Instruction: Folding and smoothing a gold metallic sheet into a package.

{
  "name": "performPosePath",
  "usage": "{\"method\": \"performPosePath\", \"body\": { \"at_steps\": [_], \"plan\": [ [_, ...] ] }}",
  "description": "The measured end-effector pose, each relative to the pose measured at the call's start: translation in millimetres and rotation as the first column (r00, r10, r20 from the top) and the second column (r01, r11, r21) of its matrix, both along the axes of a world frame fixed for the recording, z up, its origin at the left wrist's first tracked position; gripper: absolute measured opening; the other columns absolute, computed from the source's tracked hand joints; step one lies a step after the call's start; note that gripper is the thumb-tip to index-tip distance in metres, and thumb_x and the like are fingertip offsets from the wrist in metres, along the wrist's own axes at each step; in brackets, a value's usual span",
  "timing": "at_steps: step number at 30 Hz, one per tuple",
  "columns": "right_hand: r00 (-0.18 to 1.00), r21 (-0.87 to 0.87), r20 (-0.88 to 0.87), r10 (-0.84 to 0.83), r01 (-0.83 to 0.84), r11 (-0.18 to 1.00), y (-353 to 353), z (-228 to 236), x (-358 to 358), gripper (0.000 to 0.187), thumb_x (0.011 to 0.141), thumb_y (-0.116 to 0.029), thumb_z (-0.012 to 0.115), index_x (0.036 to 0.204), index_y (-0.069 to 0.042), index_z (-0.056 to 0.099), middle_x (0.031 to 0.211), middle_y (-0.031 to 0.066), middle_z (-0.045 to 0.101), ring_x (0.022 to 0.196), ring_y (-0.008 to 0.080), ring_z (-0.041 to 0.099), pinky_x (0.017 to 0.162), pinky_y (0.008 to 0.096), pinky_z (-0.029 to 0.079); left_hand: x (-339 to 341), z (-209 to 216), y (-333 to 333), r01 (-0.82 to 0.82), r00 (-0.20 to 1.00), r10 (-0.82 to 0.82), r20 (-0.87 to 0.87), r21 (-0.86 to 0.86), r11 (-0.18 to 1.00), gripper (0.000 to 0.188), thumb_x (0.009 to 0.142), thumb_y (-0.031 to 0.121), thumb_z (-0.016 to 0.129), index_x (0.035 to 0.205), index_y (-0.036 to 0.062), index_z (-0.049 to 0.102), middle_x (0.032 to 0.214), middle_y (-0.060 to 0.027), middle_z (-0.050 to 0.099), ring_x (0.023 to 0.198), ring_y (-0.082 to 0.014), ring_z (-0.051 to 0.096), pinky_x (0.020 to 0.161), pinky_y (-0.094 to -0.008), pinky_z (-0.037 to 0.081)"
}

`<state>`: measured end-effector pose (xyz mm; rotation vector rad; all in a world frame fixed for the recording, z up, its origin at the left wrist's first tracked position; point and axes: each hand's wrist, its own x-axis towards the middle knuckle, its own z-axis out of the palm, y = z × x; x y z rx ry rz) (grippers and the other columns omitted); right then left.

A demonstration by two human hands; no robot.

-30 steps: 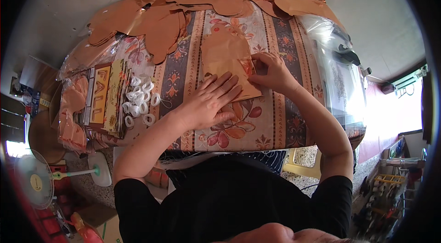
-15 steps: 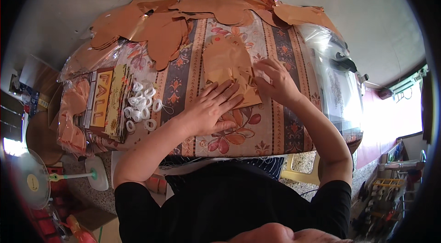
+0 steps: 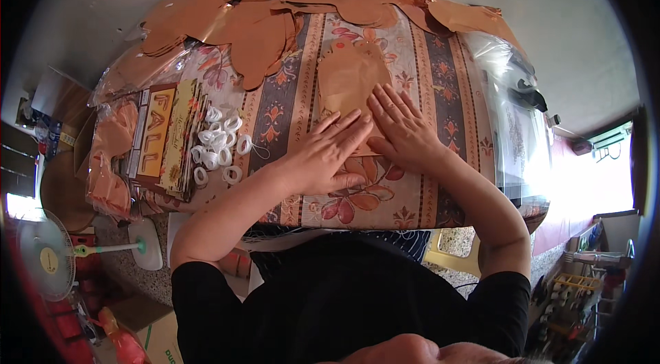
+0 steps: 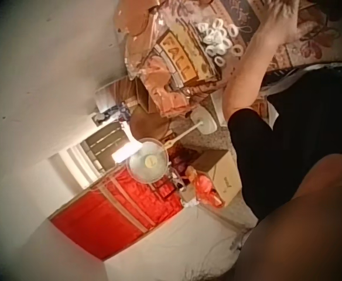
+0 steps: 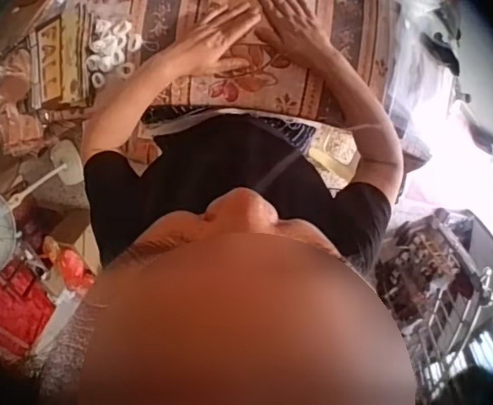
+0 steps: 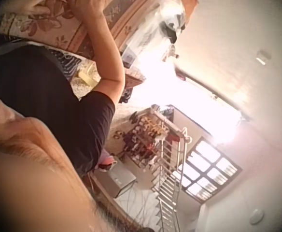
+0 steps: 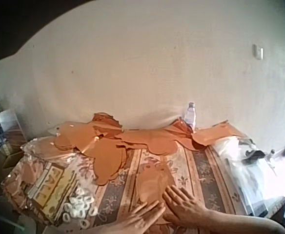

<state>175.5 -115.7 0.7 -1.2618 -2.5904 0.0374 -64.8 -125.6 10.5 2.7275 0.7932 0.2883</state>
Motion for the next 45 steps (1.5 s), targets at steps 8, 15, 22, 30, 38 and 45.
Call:
{"method": "performPosePath", "body": {
  "at_steps": [8,15,22,30,38,45],
  "plan": [
    [1.0,-0.014,0.002,-0.003,0.003,1.0,-0.1,1.3,-0.2,0.077,0.09,-0.044,0.056,0.148,0.0,0.029,0.155,0.0201,0.025,0.146,0.0323,0.02,0.119,0.0452,0.013,-31.7,7.9,-9.5,-0.05,0.991,0.061,-0.122,0.092,0.995,0.068,0.098,0.046,0.045,0.151,0.0066,0.027,0.159,-0.0105,0.02,0.148,-0.0256,0.017,0.12,-0.0441,0.013],
    [0.999,-0.044,0.049,-0.02,0.022,0.999,-1.2,3.6,-0.7,0.076,0.093,-0.044,0.051,0.149,0.0,0.027,0.156,0.0195,0.023,0.147,0.031,0.016,0.12,0.0455,0.01,-45.0,12.5,-15.8,-0.032,0.985,0.048,-0.165,0.094,0.995,0.068,0.098,0.047,0.044,0.151,0.0081,0.027,0.159,-0.0099,0.022,0.148,-0.0251,0.018,0.12,-0.0436,0.013],
    [0.996,-0.08,0.085,-0.032,0.039,0.996,-0.6,5.3,-1.6,0.069,0.097,-0.04,0.041,0.15,-0.001,0.024,0.158,0.0173,0.02,0.149,0.0276,0.011,0.12,0.0472,0.002,-28.1,10.9,-10.2,-0.101,0.987,0.073,0.143,0.2,0.975,0.043,0.088,0.032,0.064,0.12,0.004,0.06,0.133,-0.0108,0.053,0.128,-0.0263,0.046,0.108,-0.0426,0.033],
    [0.998,-0.155,0.055,-0.032,0.04,0.987,0.7,11.0,0.6,0.066,0.099,-0.038,0.039,0.152,-0.003,0.021,0.159,0.0166,0.018,0.149,0.0268,0.008,0.12,0.0465,-0.001,-13.3,9.4,-10.7,-0.092,0.961,0.013,0.277,0.276,0.957,0.019,0.076,0.012,0.076,0.091,0.0024,0.07,0.099,-0.0066,0.065,0.099,-0.0238,0.061,0.087,-0.0351,0.051],
    [0.971,-0.351,-0.235,-0.048,-0.039,0.935,-4.9,25.0,20.6,0.064,0.099,-0.031,0.043,0.152,-0.002,0.021,0.158,0.0179,0.018,0.149,0.0257,0.007,0.12,0.0446,0.0,-13.3,6.3,-12.8,-0.096,0.971,0.01,0.237,0.353,0.931,0.016,0.074,0.01,0.075,0.087,0.004,0.069,0.094,-0.0057,0.066,0.098,-0.0233,0.062,0.085,-0.0333,0.052],
    [0.994,-0.182,0.084,0.075,-0.058,0.982,-38.6,22.5,14.5,0.071,0.095,-0.035,0.05,0.151,-0.001,0.023,0.158,0.0187,0.02,0.149,0.0279,0.011,0.12,0.0459,0.004,-13.4,0.6,-14.2,-0.082,0.97,-0.023,0.243,0.416,0.906,0.016,0.074,0.009,0.074,0.088,0.0026,0.069,0.097,-0.0064,0.067,0.098,-0.0226,0.063,0.085,-0.0331,0.052]
  ]
}}
